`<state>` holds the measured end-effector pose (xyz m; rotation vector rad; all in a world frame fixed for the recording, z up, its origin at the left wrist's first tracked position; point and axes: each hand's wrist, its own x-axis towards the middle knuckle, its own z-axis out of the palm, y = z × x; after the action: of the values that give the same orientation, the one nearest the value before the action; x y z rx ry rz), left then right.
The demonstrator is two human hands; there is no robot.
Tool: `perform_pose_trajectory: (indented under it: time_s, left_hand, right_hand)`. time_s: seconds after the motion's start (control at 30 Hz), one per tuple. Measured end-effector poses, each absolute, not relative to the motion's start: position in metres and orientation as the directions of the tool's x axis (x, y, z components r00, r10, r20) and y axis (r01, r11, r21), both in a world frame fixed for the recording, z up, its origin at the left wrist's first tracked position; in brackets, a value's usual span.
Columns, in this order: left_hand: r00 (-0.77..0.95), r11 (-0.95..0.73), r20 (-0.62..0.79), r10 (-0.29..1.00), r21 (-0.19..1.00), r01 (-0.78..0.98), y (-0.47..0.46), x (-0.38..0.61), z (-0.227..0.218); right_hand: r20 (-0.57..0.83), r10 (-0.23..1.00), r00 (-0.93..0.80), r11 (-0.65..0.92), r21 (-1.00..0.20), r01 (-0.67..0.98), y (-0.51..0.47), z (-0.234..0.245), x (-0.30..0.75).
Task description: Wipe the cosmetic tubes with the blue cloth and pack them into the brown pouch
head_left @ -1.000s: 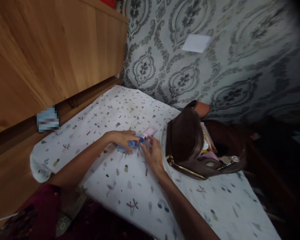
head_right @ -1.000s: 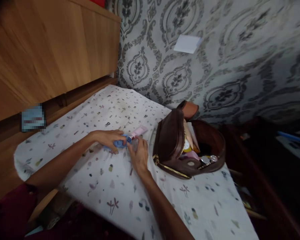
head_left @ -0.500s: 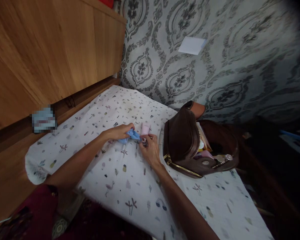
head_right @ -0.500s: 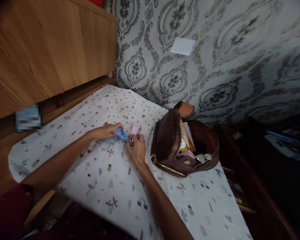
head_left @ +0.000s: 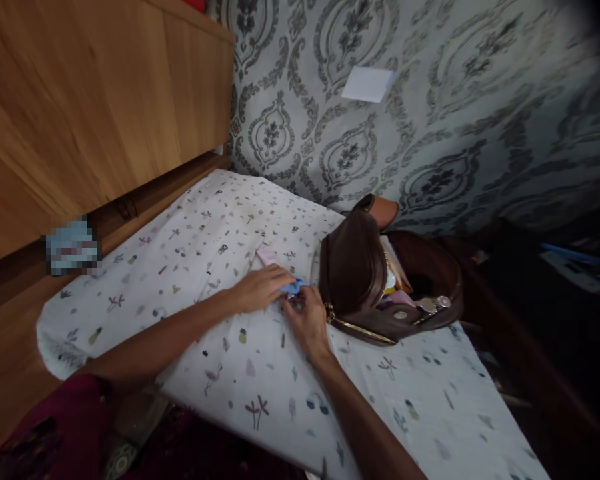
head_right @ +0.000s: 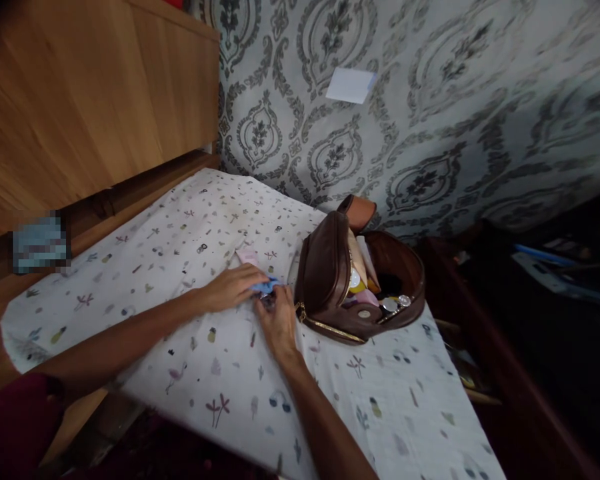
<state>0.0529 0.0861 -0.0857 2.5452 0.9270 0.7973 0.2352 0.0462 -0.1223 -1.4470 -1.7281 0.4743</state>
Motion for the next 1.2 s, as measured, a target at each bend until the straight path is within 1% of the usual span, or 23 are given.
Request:
perform_pose_trajectory:
  time_s: [0.1,0.23,0.33,0.5,0.6,0.7,0.77,0.87,0.93,1.0,1.03,1.1,1.13,1.2]
  left_hand:
    - [0.675,-0.779,0.393,0.625,0.375,0.503,0.084,0.062,-0.096]
    - [0.601,-0.72,0.398,0.693,0.339,0.606,0.101,0.049,-0.104]
    - [0.508,-0.633,0.392,0.767,0.336,0.697,0.119,0.03,-0.109]
    - [0.26,-0.383,0.342,0.903,0.363,0.85,0.143,-0.006,-0.114]
    - [0.139,-0.284,0.366,0.92,0.381,0.88,0.15,-0.029,-0.112]
    - [0.073,-0.249,0.407,0.911,0.399,0.882,0.15,-0.041,-0.104]
    - [0.09,-0.291,0.444,0.892,0.409,0.865,0.145,-0.037,-0.097]
    - [0.223,-0.472,0.524,0.822,0.406,0.783,0.128,-0.01,-0.088]
    - [0.412,-0.68,0.589,0.695,0.352,0.643,0.113,0.016,-0.086]
    - [0.613,-0.815,0.557,0.56,0.238,0.529,0.099,0.04,-0.089]
    - [0.676,-0.842,0.52,0.522,0.184,0.508,0.094,0.049,-0.091]
    - [0.724,-0.846,0.469,0.505,0.105,0.522,0.09,0.057,-0.095]
    - [0.715,-0.83,0.463,0.523,0.086,0.551,0.091,0.057,-0.097]
    - [0.665,-0.787,0.483,0.57,0.088,0.61,0.1,0.048,-0.099]
  right_hand:
    - [0.347,0.938,-0.014,0.263,-0.685,0.68,0.046,-0.122,0.237]
    - [0.339,0.939,-0.051,0.28,-0.673,0.685,0.044,-0.118,0.236]
    - [0.338,0.94,-0.039,0.268,-0.665,0.697,0.042,-0.115,0.235]
    - [0.329,0.944,-0.022,0.258,-0.697,0.669,0.037,-0.113,0.24]
    - [0.316,0.949,-0.019,0.256,-0.729,0.635,0.035,-0.112,0.243]
    - [0.304,0.953,-0.008,0.242,-0.741,0.627,0.034,-0.111,0.244]
    - [0.294,0.956,-0.008,0.235,-0.745,0.624,0.034,-0.11,0.243]
    - [0.287,0.958,-0.023,0.24,-0.754,0.612,0.034,-0.11,0.242]
    - [0.291,0.956,-0.027,0.249,-0.76,0.6,0.034,-0.11,0.242]
    - [0.303,0.953,-0.021,0.256,-0.765,0.591,0.035,-0.111,0.243]
    - [0.308,0.951,-0.011,0.256,-0.772,0.581,0.035,-0.111,0.243]
    - [0.299,0.954,0.018,0.243,-0.808,0.536,0.035,-0.111,0.244]
    - [0.28,0.959,0.029,0.23,-0.838,0.495,0.036,-0.111,0.244]
    - [0.224,0.974,0.045,0.191,-0.905,0.381,0.037,-0.111,0.245]
